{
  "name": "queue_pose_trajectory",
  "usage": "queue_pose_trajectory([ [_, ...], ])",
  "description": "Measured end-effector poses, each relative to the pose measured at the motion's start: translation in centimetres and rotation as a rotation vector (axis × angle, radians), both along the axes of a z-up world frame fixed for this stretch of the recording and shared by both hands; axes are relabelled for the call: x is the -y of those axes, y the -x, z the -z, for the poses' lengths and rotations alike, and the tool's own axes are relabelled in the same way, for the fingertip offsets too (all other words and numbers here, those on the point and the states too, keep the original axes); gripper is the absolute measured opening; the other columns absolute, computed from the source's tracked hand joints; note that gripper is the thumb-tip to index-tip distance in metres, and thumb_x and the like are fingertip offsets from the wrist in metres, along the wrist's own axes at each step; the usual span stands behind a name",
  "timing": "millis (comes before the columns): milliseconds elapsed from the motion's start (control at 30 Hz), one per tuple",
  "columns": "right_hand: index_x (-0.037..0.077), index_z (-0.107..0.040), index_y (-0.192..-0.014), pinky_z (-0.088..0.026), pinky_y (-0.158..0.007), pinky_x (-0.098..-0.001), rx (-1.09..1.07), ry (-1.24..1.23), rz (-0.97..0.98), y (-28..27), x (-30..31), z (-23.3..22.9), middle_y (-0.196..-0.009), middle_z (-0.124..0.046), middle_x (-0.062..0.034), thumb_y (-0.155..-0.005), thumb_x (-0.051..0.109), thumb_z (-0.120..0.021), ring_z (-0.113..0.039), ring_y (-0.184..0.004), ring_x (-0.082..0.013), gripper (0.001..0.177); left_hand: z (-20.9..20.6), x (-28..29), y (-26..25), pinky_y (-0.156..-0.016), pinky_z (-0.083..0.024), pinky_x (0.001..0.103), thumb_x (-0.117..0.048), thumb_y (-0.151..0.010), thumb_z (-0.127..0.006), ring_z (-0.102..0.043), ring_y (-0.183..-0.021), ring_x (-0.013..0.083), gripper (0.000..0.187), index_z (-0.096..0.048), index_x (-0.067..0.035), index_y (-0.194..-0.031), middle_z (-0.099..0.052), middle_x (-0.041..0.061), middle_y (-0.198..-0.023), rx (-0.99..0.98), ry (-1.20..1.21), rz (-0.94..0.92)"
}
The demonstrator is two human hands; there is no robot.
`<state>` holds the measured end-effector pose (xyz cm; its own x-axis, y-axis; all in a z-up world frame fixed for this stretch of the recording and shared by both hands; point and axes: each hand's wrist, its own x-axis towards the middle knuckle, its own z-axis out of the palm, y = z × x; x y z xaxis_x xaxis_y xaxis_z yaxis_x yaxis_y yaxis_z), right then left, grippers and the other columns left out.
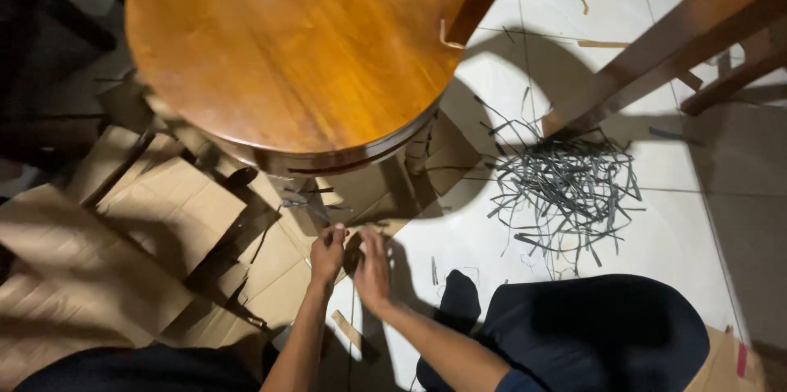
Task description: Wrapping a wooden chair leg with cardboard and securing it with plastic ties
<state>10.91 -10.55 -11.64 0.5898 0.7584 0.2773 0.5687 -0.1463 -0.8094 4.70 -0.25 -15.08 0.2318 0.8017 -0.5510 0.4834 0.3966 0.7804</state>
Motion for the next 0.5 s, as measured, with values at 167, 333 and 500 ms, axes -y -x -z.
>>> queue_pose_trajectory([
  [167,-0.016,-0.037,-0.143,-0.035,-0.115,-0.0524,0.044,0.451,-0.285,4.3,3.4,6.3,-0.155,-0.031,-0.0358,-0.082,-0.012,-0.046,-0.037,-0.142,-0.0486,0.062,-0.9,0.1,1.7,-0.082,-0.055,0.027,-0.021,-0.095,-0.066,-0.071,-0.086,0.0164,0.029,-0.076,0.000,-0.113,-0.079,0.008,-0.094,0.165,-0.026,-0.148],
  [333,-0.015,-0.035,-0.146,-0.027,-0.121,-0.0502,-0.021,0.449,-0.337,4.2,3.0,5.0,-0.159,-0.028,-0.0318,-0.088,-0.012,-0.042,-0.030,-0.148,-0.0442,0.059,-1.1,0.4,2.4,-0.081,-0.056,0.030,-0.022,-0.089,-0.072,-0.072,-0.088,0.0192,0.027,-0.078,-0.006,-0.110,-0.078,0.009,-0.097,0.052,-0.069,-0.186],
  [500,-0.013,-0.048,-0.133,-0.046,-0.102,-0.0455,0.038,0.162,-0.384,3.0,1.3,-0.3,-0.137,-0.054,-0.0260,-0.082,-0.009,-0.052,-0.057,-0.121,-0.0419,0.052,1.5,0.1,3.0,-0.076,-0.056,0.028,-0.019,-0.087,-0.076,-0.068,-0.078,0.0161,0.025,-0.079,-0.004,-0.108,-0.078,0.008,-0.090,0.112,-0.034,-0.175],
])
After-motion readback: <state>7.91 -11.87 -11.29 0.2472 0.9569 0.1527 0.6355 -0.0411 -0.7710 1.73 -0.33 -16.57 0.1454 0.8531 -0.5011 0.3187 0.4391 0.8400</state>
